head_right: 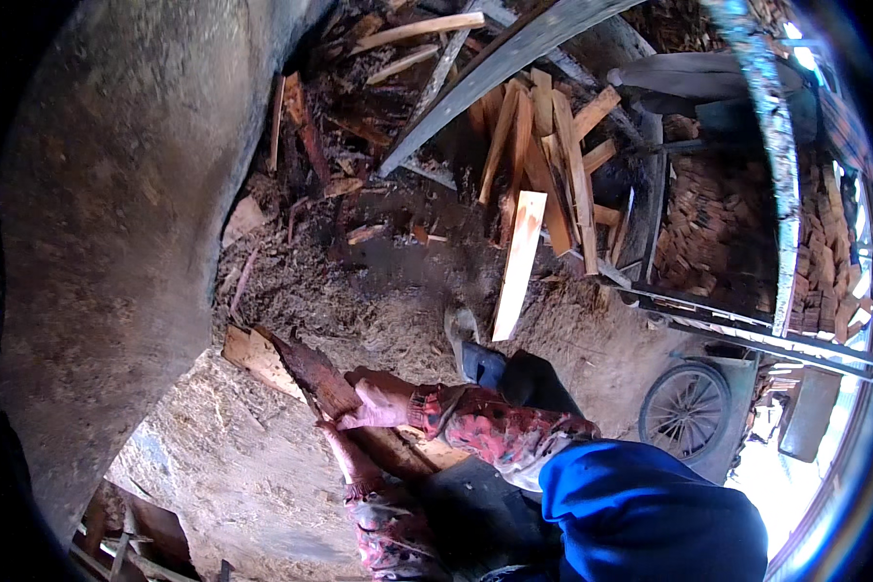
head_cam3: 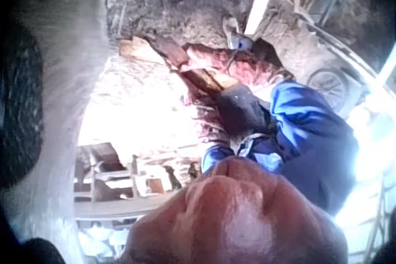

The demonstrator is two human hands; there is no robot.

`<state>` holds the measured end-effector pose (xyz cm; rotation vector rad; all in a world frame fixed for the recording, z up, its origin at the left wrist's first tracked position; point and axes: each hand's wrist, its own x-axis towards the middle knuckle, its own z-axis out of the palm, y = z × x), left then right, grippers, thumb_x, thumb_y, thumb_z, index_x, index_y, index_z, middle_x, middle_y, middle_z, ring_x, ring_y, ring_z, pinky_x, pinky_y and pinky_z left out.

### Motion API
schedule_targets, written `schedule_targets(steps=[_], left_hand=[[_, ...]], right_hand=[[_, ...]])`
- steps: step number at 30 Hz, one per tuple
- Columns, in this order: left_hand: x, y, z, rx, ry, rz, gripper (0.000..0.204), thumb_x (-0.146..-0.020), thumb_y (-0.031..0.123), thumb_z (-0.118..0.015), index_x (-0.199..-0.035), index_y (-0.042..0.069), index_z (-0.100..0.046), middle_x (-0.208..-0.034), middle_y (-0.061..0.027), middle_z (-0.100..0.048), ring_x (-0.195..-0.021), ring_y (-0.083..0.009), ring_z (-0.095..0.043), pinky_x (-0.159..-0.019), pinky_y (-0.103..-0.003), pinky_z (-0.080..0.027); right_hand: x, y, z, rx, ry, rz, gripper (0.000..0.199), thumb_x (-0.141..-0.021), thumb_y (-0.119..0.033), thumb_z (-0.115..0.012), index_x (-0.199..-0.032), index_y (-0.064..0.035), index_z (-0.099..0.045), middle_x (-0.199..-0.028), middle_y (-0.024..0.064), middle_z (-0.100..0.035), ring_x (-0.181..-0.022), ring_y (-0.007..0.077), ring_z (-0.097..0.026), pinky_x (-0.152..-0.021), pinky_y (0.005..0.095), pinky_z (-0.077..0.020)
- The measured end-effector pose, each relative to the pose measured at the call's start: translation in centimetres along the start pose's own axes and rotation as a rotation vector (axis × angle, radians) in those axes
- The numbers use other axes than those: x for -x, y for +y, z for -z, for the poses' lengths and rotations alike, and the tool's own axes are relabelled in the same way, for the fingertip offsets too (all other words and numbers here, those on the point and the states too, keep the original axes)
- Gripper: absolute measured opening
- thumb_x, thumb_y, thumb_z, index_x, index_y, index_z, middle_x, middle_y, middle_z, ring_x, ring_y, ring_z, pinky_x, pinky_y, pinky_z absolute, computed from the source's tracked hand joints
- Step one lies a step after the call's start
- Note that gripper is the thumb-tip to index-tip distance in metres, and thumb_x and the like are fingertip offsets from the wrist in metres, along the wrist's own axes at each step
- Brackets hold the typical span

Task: The person picks up cut wooden planks from a green metal table and stacks them onto a nearby pile. The person repeatedly gathers planks and adds them to the stack, working alongside another person who is also handling wood.

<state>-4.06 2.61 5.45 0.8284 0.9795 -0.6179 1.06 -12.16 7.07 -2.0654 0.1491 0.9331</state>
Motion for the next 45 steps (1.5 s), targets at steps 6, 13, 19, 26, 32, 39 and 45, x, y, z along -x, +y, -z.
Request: schedule_targets(steps=[6,13,19,26,32,39,45], left_hand=[[2.7,4.5,-0.5,-0.285,-0.204,-0.206,0.081,-0.095,0.067,-0.041,-0.150,0.008,-0.033,-0.146,-0.0125,-0.044,-0.131,-0.0289,-0.046,-0.110,-0.044,-0.037],[8.6,10.5,-3.0,-0.380,-0.251,-0.415,0.031,-0.088,0.025,-0.067,-0.107,0.005,-0.055,-0.105,-0.0164,-0.054,-0.101,-0.0359,-0.052,-0.086,-0.046,-0.046],[14.2,13.5,-6.3,-0.164,-0.345,-0.215,0.052,-0.092,0.030,-0.067,-0.131,0.005,-0.041,-0.117,-0.0153,-0.057,-0.103,-0.0275,-0.061,-0.084,-0.042,-0.054],[20.6,15.2,-9.9,-0.163,-0.319,-0.277,0.057,-0.088,0.027,-0.071,-0.129,-0.003,-0.046,-0.114,-0.0177,-0.062,-0.095,-0.0298,-0.065,-0.081,-0.042,-0.056],[28.0,16.2,-17.2,-0.212,-0.330,-0.438,0.080,-0.087,0.049,-0.068,-0.144,0.004,-0.036,-0.136,-0.0196,-0.049,-0.119,-0.0340,-0.054,-0.100,-0.049,-0.046],[32.6,15.0,-25.0,-0.217,-0.383,-0.483,0.089,-0.084,0.053,-0.069,-0.148,0.004,-0.032,-0.144,-0.0155,-0.042,-0.128,-0.0331,-0.046,-0.106,-0.049,-0.041],[37.0,12.0,-35.0,-0.399,-0.529,-0.561,0.075,-0.092,0.044,-0.063,-0.146,0.001,-0.034,-0.146,-0.0181,-0.040,-0.129,-0.0335,-0.045,-0.108,-0.049,-0.039]], right_hand=[[3.7,-7.7,5.5,0.004,0.187,0.289,0.104,-0.068,-0.054,-0.082,-0.141,0.0039,-0.035,-0.130,0.0253,-0.049,-0.112,0.0414,-0.055,-0.089,0.0457,-0.0476],[8.6,-14.9,9.0,0.250,0.395,0.408,0.122,-0.053,-0.055,-0.087,-0.143,0.0064,-0.030,-0.138,0.0225,-0.040,-0.128,0.0406,-0.041,-0.103,0.0507,-0.0343],[13.9,-20.2,12.2,0.259,0.414,0.424,0.116,-0.057,-0.056,-0.085,-0.139,0.0067,-0.033,-0.132,0.0212,-0.043,-0.119,0.0384,-0.048,-0.091,0.0491,-0.0441],[21.2,-20.7,15.1,-0.058,0.545,0.532,0.106,-0.073,-0.059,-0.077,-0.144,0.0024,-0.027,-0.129,0.0260,-0.043,-0.108,0.0453,-0.055,-0.089,0.0475,-0.0489],[26.6,-19.9,14.8,-0.085,0.538,0.468,0.105,-0.069,-0.049,-0.081,-0.146,-0.0017,-0.026,-0.119,0.0244,-0.056,-0.100,0.0448,-0.061,-0.080,0.0487,-0.0509],[32.0,-21.1,22.3,-0.154,0.583,0.359,0.074,-0.066,-0.036,-0.082,-0.125,-0.0089,-0.048,-0.093,0.0196,-0.066,-0.086,0.0424,-0.066,-0.073,0.0496,-0.0523],[38.1,-17.1,31.6,-0.097,0.738,0.401,0.079,-0.062,-0.048,-0.085,-0.116,-0.0012,-0.051,-0.085,0.0235,-0.065,-0.083,0.0426,-0.066,-0.070,0.0479,-0.0532]])
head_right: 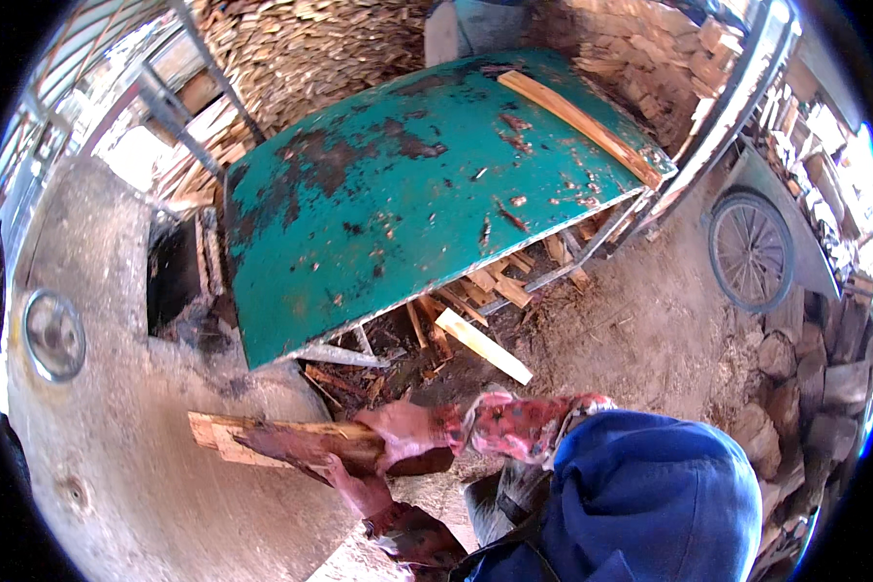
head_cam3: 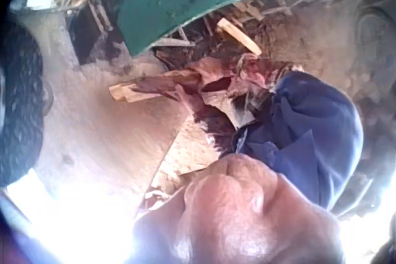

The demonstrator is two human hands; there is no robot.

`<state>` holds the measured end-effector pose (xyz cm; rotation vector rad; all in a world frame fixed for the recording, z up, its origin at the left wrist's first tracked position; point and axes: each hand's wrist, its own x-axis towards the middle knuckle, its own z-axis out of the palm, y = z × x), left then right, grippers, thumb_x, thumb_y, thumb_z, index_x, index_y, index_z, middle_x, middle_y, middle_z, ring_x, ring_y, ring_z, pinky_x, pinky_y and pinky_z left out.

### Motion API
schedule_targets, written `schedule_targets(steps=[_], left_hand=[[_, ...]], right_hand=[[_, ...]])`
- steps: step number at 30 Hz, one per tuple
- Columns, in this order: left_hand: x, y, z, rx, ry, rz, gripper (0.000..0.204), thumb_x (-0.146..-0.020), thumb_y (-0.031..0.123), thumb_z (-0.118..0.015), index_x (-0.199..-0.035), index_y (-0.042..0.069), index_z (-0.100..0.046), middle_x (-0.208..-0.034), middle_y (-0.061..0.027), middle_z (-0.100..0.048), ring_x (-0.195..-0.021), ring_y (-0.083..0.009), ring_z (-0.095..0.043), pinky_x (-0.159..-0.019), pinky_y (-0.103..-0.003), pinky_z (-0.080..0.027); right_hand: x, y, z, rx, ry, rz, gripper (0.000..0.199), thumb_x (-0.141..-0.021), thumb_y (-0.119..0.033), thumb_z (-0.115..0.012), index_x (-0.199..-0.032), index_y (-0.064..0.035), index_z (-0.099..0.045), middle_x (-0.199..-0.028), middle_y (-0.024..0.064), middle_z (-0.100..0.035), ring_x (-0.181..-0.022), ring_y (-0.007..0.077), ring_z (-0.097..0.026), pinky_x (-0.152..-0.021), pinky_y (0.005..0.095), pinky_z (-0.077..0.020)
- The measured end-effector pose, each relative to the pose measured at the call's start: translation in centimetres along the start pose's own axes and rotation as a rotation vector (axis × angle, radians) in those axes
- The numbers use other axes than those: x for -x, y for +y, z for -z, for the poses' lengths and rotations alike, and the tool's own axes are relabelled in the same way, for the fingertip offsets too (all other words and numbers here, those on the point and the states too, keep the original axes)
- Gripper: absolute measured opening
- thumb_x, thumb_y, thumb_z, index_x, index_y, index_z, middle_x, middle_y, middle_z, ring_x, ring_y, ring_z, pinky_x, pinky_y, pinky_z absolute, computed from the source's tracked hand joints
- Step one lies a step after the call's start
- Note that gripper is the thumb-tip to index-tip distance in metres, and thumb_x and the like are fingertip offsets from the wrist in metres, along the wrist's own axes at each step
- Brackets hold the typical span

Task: The person picks up cut wooden planks from a green metal table and stacks them onto a nearby pile. The person repeatedly gathers planks and adds them to the stack, working alongside another person who is also handling wood.

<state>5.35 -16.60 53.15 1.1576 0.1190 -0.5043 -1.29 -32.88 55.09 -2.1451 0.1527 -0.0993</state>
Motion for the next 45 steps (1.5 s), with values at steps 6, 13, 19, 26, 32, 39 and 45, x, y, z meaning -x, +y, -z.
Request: schedule_targets(steps=[6,13,19,26,32,39,45], left_hand=[[-1.5,0.3,-7.6,-0.001,-0.308,-0.042,0.051,-0.096,0.027,-0.063,-0.133,-0.004,-0.047,-0.123,-0.0212,-0.062,-0.107,-0.0261,-0.061,-0.095,-0.038,-0.049],[2.2,-3.5,-5.2,-0.117,-0.218,0.103,0.030,-0.095,0.020,-0.064,-0.120,0.004,-0.059,-0.110,-0.0160,-0.068,-0.094,-0.0227,-0.066,-0.086,-0.036,-0.052],[5.7,-6.1,-4.1,-0.062,-0.051,0.206,0.024,-0.097,0.013,-0.062,-0.117,0.001,-0.061,-0.102,-0.0130,-0.071,-0.087,-0.0175,-0.067,-0.079,-0.030,-0.055],[6.0,-6.6,-3.6,-0.080,-0.024,0.317,0.029,-0.095,0.016,-0.065,-0.118,-0.002,-0.060,-0.102,-0.0137,-0.071,-0.086,-0.0173,-0.067,-0.079,-0.030,-0.055],[1.9,-5.8,-4.0,-0.120,-0.134,0.334,0.031,-0.096,0.018,-0.064,-0.119,-0.003,-0.058,-0.105,-0.0153,-0.070,-0.092,-0.0198,-0.068,-0.081,-0.031,-0.055],[-6.5,-1.7,-4.5,-0.224,-0.264,0.347,0.033,-0.094,0.014,-0.065,-0.119,-0.006,-0.055,-0.105,-0.0171,-0.070,-0.089,-0.0202,-0.068,-0.080,-0.031,-0.056],[-12.8,2.5,-2.4,-0.305,-0.277,0.232,0.034,-0.089,0.009,-0.069,-0.117,-0.007,-0.057,-0.095,-0.0125,-0.072,-0.081,-0.0161,-0.068,-0.075,-0.028,-0.055]], right_hand=[[-3.6,0.7,15.4,0.226,0.104,-0.108,0.071,-0.062,-0.044,-0.084,-0.112,-0.0058,-0.051,-0.079,0.0186,-0.064,-0.075,0.0378,-0.066,-0.062,0.0468,-0.0533],[-7.9,6.5,29.4,0.710,0.316,-0.093,0.058,-0.068,-0.033,-0.081,-0.110,-0.0078,-0.051,-0.098,0.0172,-0.065,-0.088,0.0357,-0.068,-0.075,0.0463,-0.0549],[-8.8,16.2,28.1,0.789,0.201,-0.261,0.061,-0.073,-0.024,-0.080,-0.119,-0.0048,-0.045,-0.109,0.0184,-0.059,-0.097,0.0391,-0.063,-0.077,0.0503,-0.0512],[-8.9,16.0,28.0,0.738,0.198,-0.286,0.062,-0.072,-0.026,-0.078,-0.120,-0.0066,-0.045,-0.109,0.0190,-0.060,-0.097,0.0415,-0.062,-0.078,0.0521,-0.0499],[-8.9,16.0,27.2,0.738,0.235,-0.314,0.066,-0.071,-0.030,-0.080,-0.122,-0.0070,-0.045,-0.106,0.0197,-0.063,-0.095,0.0405,-0.064,-0.076,0.0506,-0.0520],[-9.7,16.4,27.3,0.803,0.215,-0.494,0.068,-0.067,-0.037,-0.082,-0.119,-0.0108,-0.048,-0.107,0.0171,-0.065,-0.097,0.0376,-0.065,-0.077,0.0501,-0.0526],[-10.7,15.6,27.1,0.753,0.265,-0.621,0.063,-0.064,-0.037,-0.083,-0.111,-0.0111,-0.051,-0.100,0.0152,-0.066,-0.095,0.0383,-0.064,-0.077,0.0509,-0.0506]])
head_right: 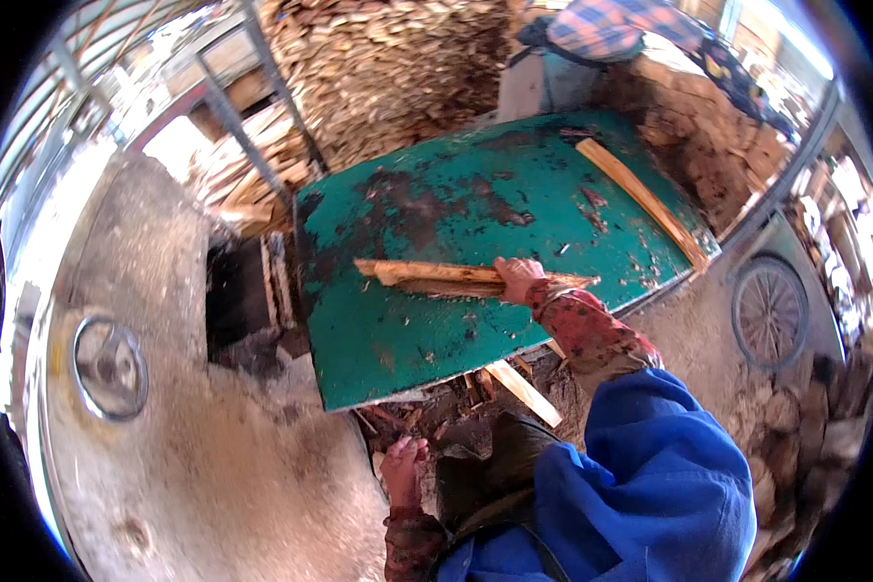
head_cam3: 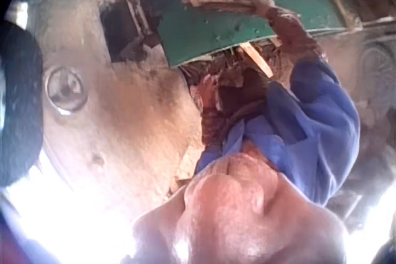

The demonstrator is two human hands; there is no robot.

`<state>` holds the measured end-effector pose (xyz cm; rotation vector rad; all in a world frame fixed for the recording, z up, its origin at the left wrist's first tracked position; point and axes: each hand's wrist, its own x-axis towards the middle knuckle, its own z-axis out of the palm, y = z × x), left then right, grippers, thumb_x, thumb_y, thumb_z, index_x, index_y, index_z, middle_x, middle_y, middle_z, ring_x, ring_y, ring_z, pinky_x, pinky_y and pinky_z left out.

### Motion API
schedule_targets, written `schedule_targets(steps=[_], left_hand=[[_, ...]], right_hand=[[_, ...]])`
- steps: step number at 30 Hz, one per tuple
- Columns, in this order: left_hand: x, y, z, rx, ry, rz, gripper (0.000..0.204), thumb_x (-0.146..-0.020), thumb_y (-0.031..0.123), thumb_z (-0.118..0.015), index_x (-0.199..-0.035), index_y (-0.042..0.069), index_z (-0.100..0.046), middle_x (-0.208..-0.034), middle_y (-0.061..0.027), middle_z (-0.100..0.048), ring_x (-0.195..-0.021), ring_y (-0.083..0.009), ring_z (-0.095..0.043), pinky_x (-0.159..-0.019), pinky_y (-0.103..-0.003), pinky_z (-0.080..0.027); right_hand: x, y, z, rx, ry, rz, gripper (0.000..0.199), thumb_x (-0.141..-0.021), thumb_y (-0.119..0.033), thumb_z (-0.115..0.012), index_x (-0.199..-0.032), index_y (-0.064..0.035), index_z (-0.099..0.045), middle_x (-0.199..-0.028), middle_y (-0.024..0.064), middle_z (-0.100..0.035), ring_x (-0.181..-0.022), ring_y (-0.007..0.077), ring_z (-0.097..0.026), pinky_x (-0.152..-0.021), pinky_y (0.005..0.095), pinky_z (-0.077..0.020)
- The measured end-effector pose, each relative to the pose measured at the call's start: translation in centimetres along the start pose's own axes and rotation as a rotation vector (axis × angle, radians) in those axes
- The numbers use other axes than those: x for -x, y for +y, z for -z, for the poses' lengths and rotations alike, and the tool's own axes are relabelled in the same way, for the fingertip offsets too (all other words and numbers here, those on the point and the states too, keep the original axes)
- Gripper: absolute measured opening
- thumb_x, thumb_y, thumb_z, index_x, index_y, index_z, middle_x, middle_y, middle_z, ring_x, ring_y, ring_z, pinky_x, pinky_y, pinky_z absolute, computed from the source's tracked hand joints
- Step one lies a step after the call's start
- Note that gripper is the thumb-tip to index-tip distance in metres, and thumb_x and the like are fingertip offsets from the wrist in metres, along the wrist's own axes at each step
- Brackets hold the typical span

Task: The person picks up cut wooden planks from a green metal table and stacks them onto a nearby pile. The person repeatedly gathers planks and adds them to the stack, working alongside another person who is also handling wood.

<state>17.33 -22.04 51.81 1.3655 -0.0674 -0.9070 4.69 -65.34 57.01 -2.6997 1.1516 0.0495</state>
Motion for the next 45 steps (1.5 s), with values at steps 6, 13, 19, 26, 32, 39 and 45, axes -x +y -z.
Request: schedule_targets(steps=[6,13,19,26,32,39,45], left_hand=[[-4.3,0.8,5.0,-0.095,-0.035,-0.030,0.028,-0.094,0.011,-0.064,-0.116,-0.004,-0.058,-0.098,-0.0165,-0.071,-0.078,-0.0182,-0.066,-0.070,-0.030,-0.055],[-4.9,3.0,4.5,-0.086,-0.030,0.068,0.028,-0.095,0.013,-0.062,-0.115,-0.006,-0.058,-0.096,-0.0165,-0.069,-0.077,-0.0184,-0.065,-0.070,-0.031,-0.056],[-7.3,0.6,4.8,-0.064,-0.119,0.098,0.021,-0.094,0.012,-0.061,-0.108,-0.003,-0.061,-0.093,-0.0133,-0.069,-0.076,-0.0185,-0.065,-0.069,-0.031,-0.056],[-7.4,3.8,-0.7,-0.048,-0.113,0.109,0.020,-0.091,0.006,-0.063,-0.077,0.007,-0.049,-0.084,-0.0088,-0.064,-0.073,-0.0169,-0.062,-0.065,-0.029,-0.053],[-9.0,4.3,-3.2,-0.085,-0.157,0.060,0.004,-0.092,0.008,-0.062,-0.094,0.004,-0.061,-0.090,-0.0118,-0.068,-0.075,-0.0189,-0.063,-0.067,-0.030,-0.053],[-9.8,4.1,-5.2,-0.059,-0.186,0.098,0.007,-0.093,0.006,-0.062,-0.094,0.002,-0.057,-0.090,-0.0142,-0.067,-0.075,-0.0198,-0.064,-0.068,-0.031,-0.055],[-9.8,3.0,-5.5,-0.039,-0.149,0.081,0.017,-0.092,0.008,-0.064,-0.103,-0.004,-0.060,-0.090,-0.0146,-0.068,-0.075,-0.0194,-0.065,-0.068,-0.031,-0.055]], right_hand=[[0.3,0.2,-0.9,0.039,0.101,-0.006,0.060,-0.064,-0.036,-0.082,-0.110,-0.0097,-0.053,-0.097,0.0166,-0.066,-0.090,0.0392,-0.066,-0.074,0.0530,-0.0499],[0.5,0.2,-2.0,0.049,0.097,-0.060,0.063,-0.063,-0.035,-0.083,-0.113,-0.0127,-0.053,-0.101,0.0163,-0.063,-0.097,0.0383,-0.064,-0.079,0.0539,-0.0471],[0.5,-0.7,-1.4,0.059,0.143,-0.043,0.055,-0.064,-0.031,-0.080,-0.108,-0.0106,-0.054,-0.098,0.0155,-0.065,-0.093,0.0367,-0.065,-0.073,0.0520,-0.0500],[0.7,-0.9,-0.8,0.040,0.048,-0.110,0.057,-0.065,-0.033,-0.081,-0.111,-0.0126,-0.055,-0.099,0.0135,-0.064,-0.099,0.0345,-0.063,-0.082,0.0495,-0.0487],[0.8,-0.4,-0.8,-0.011,0.074,-0.069,0.044,-0.068,-0.025,-0.075,-0.105,-0.0113,-0.055,-0.091,0.0126,-0.065,-0.092,0.0344,-0.066,-0.076,0.0504,-0.0487],[1.1,-0.6,0.1,-0.045,0.121,-0.040,0.040,-0.068,-0.020,-0.074,-0.102,-0.0089,-0.056,-0.086,0.0137,-0.066,-0.086,0.0354,-0.067,-0.071,0.0505,-0.0506],[0.9,-0.5,0.1,-0.069,0.156,0.022,0.036,-0.068,-0.020,-0.074,-0.096,-0.0077,-0.056,-0.084,0.0149,-0.067,-0.082,0.0368,-0.067,-0.069,0.0493,-0.0520]])
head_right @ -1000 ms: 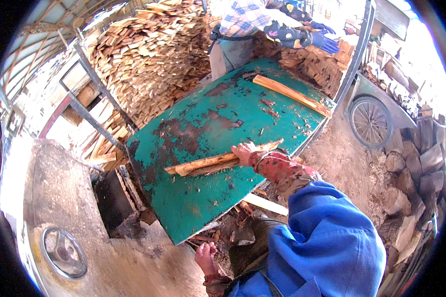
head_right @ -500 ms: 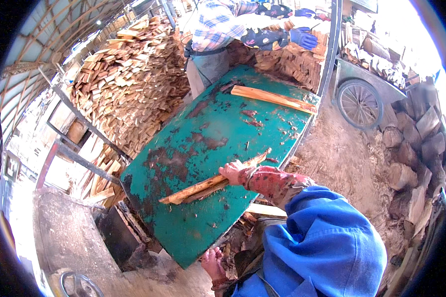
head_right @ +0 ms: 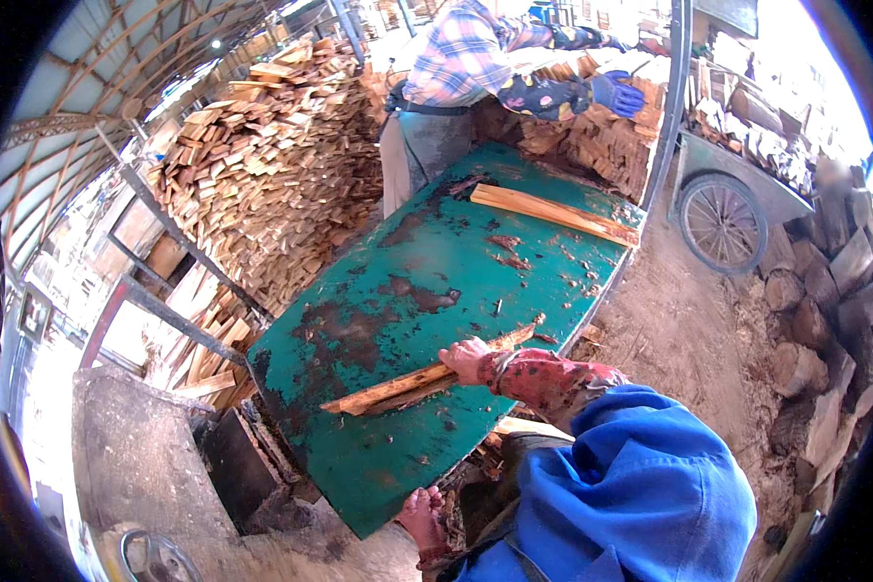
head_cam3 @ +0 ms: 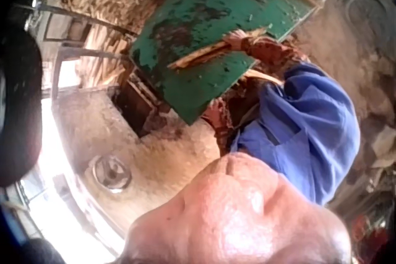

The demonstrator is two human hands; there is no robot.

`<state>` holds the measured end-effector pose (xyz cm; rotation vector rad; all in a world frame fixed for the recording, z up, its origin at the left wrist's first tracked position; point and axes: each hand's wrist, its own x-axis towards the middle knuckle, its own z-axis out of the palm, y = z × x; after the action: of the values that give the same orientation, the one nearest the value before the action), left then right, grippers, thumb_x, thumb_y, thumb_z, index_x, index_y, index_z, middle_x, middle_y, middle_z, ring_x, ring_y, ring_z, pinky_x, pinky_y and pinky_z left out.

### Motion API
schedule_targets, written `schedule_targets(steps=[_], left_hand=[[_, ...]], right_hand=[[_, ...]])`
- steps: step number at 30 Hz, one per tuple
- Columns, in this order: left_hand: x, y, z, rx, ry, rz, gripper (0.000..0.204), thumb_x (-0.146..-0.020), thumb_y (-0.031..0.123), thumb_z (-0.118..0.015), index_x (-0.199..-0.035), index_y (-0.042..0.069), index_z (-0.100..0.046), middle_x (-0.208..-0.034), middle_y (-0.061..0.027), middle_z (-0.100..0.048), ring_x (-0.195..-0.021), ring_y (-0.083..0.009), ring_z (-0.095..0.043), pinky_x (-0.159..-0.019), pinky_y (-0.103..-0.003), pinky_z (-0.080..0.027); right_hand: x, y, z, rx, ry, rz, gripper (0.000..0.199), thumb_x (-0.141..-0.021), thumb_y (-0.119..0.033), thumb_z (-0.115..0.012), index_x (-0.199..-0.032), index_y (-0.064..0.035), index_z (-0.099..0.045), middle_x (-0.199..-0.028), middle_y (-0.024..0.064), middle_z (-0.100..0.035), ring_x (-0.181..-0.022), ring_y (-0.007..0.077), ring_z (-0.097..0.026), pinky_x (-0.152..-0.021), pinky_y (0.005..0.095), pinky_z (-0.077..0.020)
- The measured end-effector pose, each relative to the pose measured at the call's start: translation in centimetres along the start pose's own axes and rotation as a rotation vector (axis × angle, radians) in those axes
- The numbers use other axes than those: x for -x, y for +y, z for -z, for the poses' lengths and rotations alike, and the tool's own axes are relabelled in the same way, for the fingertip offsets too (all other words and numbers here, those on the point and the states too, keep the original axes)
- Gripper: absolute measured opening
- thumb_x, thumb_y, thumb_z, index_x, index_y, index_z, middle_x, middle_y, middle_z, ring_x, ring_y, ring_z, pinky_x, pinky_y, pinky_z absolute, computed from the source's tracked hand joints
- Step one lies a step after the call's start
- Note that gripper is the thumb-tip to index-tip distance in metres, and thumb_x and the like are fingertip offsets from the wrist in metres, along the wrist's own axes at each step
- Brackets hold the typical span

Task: The person picks up cut wooden planks from a green metal table and stacks them onto a nearby pile. The person repeatedly gathers planks and adds them to the stack, working alongside another person who is also handling wood.

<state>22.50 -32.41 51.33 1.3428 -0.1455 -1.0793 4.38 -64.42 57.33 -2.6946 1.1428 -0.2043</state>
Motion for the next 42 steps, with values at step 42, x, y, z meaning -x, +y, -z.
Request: schedule_targets(steps=[42], left_hand=[[5.0,0.3,-1.5,0.215,0.110,-0.199,0.037,-0.092,0.018,-0.068,-0.118,-0.006,-0.057,-0.109,-0.0136,-0.067,-0.097,-0.0226,-0.066,-0.083,-0.034,-0.056]], right_hand=[[4.5,-8.9,1.9,-0.455,-0.354,0.258,0.063,-0.062,-0.049,-0.083,-0.106,-0.0069,-0.065,-0.092,0.0198,-0.069,-0.089,0.0372,-0.067,-0.077,0.0468,-0.0531]])
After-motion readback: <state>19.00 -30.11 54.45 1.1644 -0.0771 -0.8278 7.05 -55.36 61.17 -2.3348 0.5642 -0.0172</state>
